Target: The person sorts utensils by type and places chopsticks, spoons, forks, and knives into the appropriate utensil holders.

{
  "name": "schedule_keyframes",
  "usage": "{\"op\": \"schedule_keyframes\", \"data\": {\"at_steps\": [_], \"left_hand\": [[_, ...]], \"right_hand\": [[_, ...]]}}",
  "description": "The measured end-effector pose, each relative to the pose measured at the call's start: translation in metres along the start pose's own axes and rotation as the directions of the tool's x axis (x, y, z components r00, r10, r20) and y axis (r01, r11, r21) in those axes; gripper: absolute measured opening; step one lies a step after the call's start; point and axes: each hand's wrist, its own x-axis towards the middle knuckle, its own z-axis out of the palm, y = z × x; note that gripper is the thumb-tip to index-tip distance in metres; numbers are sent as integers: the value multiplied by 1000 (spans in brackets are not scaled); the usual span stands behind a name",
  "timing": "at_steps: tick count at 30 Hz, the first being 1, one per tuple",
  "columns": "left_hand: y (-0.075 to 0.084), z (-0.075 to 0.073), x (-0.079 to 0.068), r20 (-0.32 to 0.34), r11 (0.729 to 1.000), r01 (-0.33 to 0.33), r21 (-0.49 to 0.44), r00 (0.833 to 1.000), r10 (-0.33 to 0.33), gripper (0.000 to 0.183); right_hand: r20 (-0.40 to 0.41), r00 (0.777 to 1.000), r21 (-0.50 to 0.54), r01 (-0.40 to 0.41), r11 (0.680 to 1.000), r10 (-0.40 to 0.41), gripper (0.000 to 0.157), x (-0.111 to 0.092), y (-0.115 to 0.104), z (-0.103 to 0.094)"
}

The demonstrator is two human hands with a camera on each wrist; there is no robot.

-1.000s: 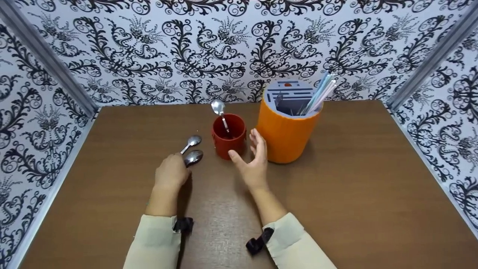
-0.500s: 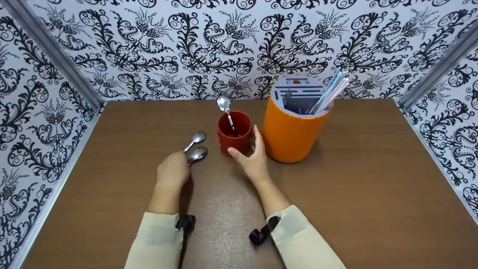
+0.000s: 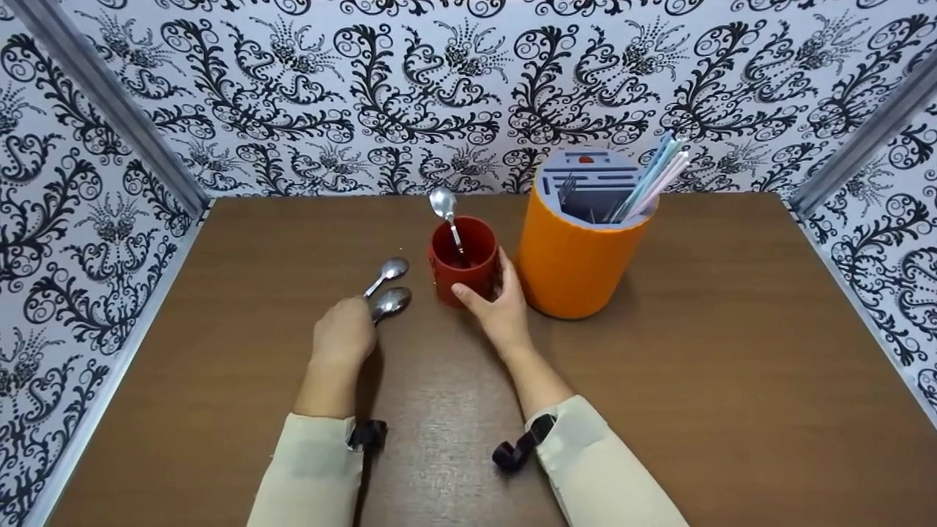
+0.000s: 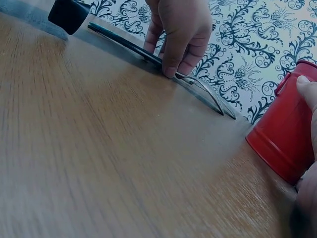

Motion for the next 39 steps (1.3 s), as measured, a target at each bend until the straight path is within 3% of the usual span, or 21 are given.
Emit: {"op": "schedule_keyframes", "data": {"at_steps": [15,25,29,39], "left_hand": [[6,-3,-1,-10,999,-41,26,999,41,22],[4,1,0,-95,998,-66,14,993,68,18],[3,2,1,-119,998,-57,12,991,58,19],[2,1,3,-108,1000,-15,-17,994,13,16]], "right_hand": [[-20,1000,41,-18,999,19,91,4,-1,2],[-16,998,9,-68,998,69,92,1,-4,2],[-13,997,15,-78,997,78,90,1,-4,1],[-19,999,32,-40,999,41,89,0,-3,2]]}}
